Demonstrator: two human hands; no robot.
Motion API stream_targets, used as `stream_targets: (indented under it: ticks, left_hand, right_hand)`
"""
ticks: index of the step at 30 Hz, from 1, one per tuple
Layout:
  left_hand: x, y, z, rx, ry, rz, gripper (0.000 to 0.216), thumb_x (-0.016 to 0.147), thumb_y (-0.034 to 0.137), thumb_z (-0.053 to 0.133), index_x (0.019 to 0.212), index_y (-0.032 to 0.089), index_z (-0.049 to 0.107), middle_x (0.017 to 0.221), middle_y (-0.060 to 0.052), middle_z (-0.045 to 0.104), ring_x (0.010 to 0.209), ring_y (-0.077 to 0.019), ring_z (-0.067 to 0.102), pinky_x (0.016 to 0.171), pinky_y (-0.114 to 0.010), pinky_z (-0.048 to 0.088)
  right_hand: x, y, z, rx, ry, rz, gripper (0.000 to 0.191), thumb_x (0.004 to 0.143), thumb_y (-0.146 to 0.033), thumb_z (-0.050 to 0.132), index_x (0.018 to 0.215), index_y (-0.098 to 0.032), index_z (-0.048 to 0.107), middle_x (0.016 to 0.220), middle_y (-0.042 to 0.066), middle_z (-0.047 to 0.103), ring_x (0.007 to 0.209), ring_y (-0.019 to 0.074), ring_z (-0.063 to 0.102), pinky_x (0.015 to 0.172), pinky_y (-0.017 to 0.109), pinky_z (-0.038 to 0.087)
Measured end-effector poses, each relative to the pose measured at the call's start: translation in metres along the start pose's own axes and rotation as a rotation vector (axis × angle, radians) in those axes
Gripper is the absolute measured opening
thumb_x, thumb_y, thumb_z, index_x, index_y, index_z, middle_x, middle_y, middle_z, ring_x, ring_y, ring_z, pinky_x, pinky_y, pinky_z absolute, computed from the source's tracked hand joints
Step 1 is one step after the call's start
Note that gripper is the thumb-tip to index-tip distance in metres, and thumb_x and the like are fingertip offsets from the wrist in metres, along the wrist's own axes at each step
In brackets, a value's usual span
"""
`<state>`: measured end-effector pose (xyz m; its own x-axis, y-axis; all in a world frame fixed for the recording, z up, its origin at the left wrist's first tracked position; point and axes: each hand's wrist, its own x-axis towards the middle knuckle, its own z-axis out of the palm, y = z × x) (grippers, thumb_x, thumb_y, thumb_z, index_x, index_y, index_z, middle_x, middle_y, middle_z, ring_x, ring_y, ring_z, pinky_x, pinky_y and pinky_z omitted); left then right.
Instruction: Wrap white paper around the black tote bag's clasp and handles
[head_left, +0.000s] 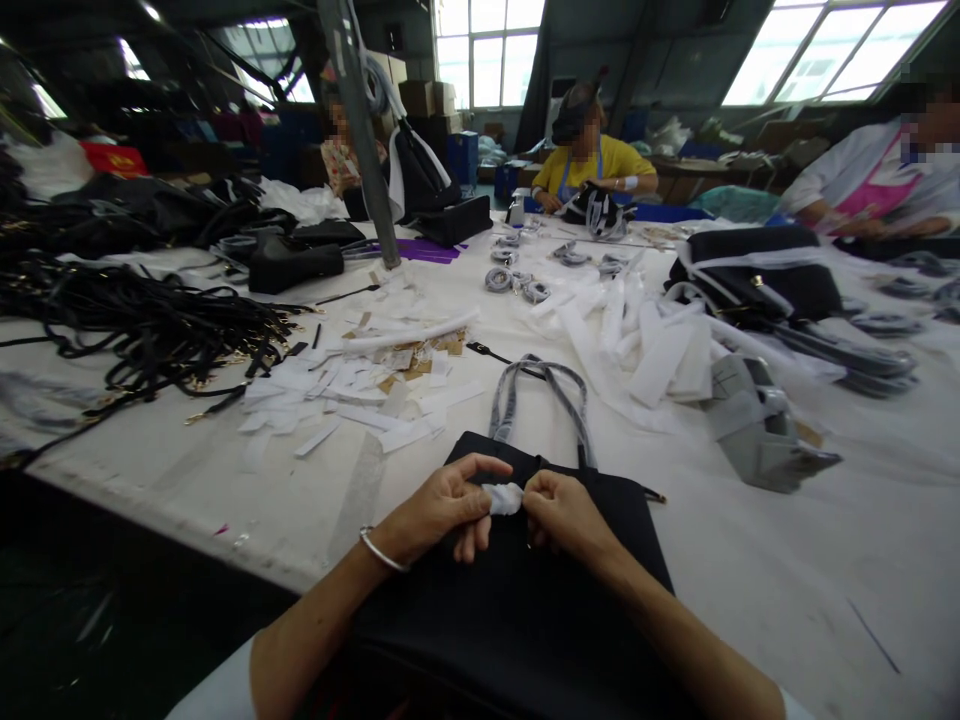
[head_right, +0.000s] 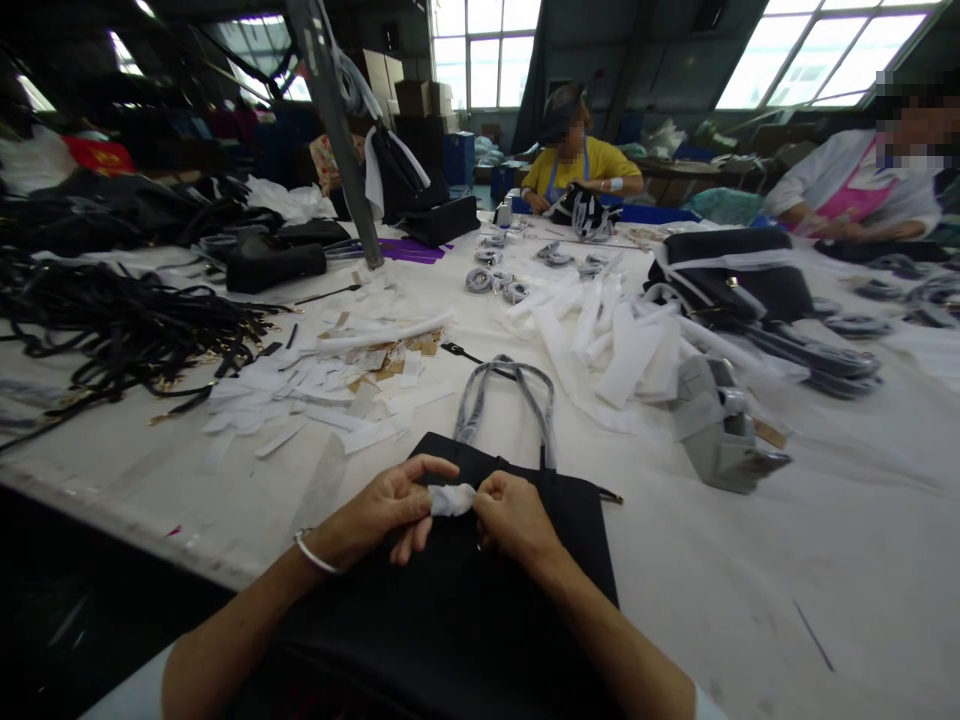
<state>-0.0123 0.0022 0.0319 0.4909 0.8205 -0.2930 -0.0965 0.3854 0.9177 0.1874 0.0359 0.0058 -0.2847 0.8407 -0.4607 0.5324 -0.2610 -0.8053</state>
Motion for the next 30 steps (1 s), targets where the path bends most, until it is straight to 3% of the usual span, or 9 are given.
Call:
stream_targets:
  ticks: [3, 5, 8, 11, 16, 20, 23, 26, 30]
  left_hand:
    - [0.008, 0.02, 0.003, 0.067, 0.011, 0.027, 0.039, 0.084, 0.049, 0.061, 0.101, 0.015, 0.052, 0.058, 0.002, 0.062, 0.04, -0.008, 0.053, 0.039, -0.016, 0.039]
    - [0.017, 0.04, 0.005, 0.169, 0.042, 0.042, 0.035, 0.084, 0.048, 0.061, 0.096, 0.016, 0.051, 0.055, 0.004, 0.06, 0.036, -0.0065, 0.048, 0.034, -0.014, 0.031]
    - [0.033, 0.076, 0.012, 0.338, 0.134, 0.131, 0.03, 0.084, 0.043, 0.061, 0.093, 0.017, 0.049, 0.048, 0.007, 0.055, 0.031, -0.0053, 0.04, 0.031, -0.014, 0.023]
    - [0.052, 0.101, 0.027, 0.412, 0.187, 0.253, 0.03, 0.083, 0.043, 0.061, 0.088, 0.017, 0.047, 0.046, 0.008, 0.051, 0.031, -0.0064, 0.04, 0.034, -0.016, 0.025]
    - [0.08, 0.113, 0.052, 0.535, 0.249, 0.421, 0.032, 0.081, 0.046, 0.063, 0.082, 0.018, 0.048, 0.05, 0.006, 0.052, 0.041, -0.0088, 0.049, 0.043, -0.019, 0.033]
    - [0.089, 0.112, 0.05, 0.564, 0.204, 0.457, 0.027, 0.086, 0.044, 0.055, 0.087, 0.017, 0.051, 0.052, 0.006, 0.054, 0.042, -0.009, 0.05, 0.044, -0.018, 0.034]
    - [0.09, 0.099, 0.039, 0.484, 0.186, 0.387, 0.02, 0.087, 0.036, 0.05, 0.085, 0.017, 0.051, 0.055, 0.004, 0.055, 0.041, -0.009, 0.05, 0.043, -0.019, 0.037]
    - [0.089, 0.075, 0.032, 0.506, 0.139, 0.319, 0.012, 0.081, 0.028, 0.056, 0.078, 0.016, 0.056, 0.064, 0.001, 0.06, 0.054, -0.012, 0.058, 0.048, -0.02, 0.042]
    - [0.09, 0.051, 0.033, 0.705, 0.211, 0.423, 0.009, 0.079, 0.02, 0.056, 0.079, 0.016, 0.063, 0.067, 0.0, 0.062, 0.061, -0.0121, 0.057, 0.058, -0.022, 0.041]
  right_hand:
    - [-0.001, -0.012, -0.019, 0.0, -0.013, -0.015, 0.003, 0.076, -0.022, 0.052, 0.074, -0.02, 0.052, 0.054, -0.004, 0.058, 0.043, 0.0118, 0.056, 0.039, 0.02, 0.035]
    - [-0.009, -0.028, -0.038, -0.128, 0.149, -0.197, 0.007, 0.076, -0.025, 0.058, 0.08, -0.02, 0.058, 0.059, -0.003, 0.059, 0.049, 0.0115, 0.055, 0.046, 0.022, 0.04]
    - [-0.026, -0.058, -0.062, -0.309, 0.399, -0.527, 0.026, 0.074, -0.03, 0.067, 0.099, -0.023, 0.065, 0.078, 0.0, 0.063, 0.062, 0.0138, 0.056, 0.058, 0.025, 0.044]
    - [-0.036, -0.081, -0.071, -0.337, 0.491, -0.684, 0.026, 0.074, -0.031, 0.07, 0.099, -0.025, 0.067, 0.083, 0.001, 0.064, 0.065, 0.0143, 0.057, 0.061, 0.026, 0.045]
    - [-0.028, -0.08, -0.071, -0.155, 0.517, -0.604, 0.013, 0.075, -0.031, 0.07, 0.083, -0.021, 0.069, 0.074, 0.001, 0.067, 0.064, 0.0157, 0.06, 0.061, 0.026, 0.047]
    - [-0.018, -0.065, -0.079, 0.046, 0.567, -0.505, 0.016, 0.076, -0.034, 0.069, 0.078, -0.019, 0.068, 0.069, 0.001, 0.068, 0.063, 0.0163, 0.061, 0.061, 0.027, 0.05]
    - [-0.011, -0.053, -0.088, 0.321, 0.539, -0.404, 0.025, 0.072, -0.039, 0.074, 0.074, -0.017, 0.065, 0.064, 0.001, 0.066, 0.058, 0.0151, 0.061, 0.053, 0.025, 0.05]
    - [-0.002, -0.041, -0.093, 0.609, 0.52, -0.304, 0.031, 0.064, -0.04, 0.08, 0.073, -0.017, 0.062, 0.063, 0.001, 0.066, 0.056, 0.0142, 0.063, 0.047, 0.022, 0.049]
    - [0.004, -0.032, -0.092, 0.905, 0.48, -0.213, 0.031, 0.06, -0.032, 0.083, 0.07, -0.019, 0.057, 0.062, -0.001, 0.065, 0.055, 0.0137, 0.064, 0.048, 0.022, 0.052]
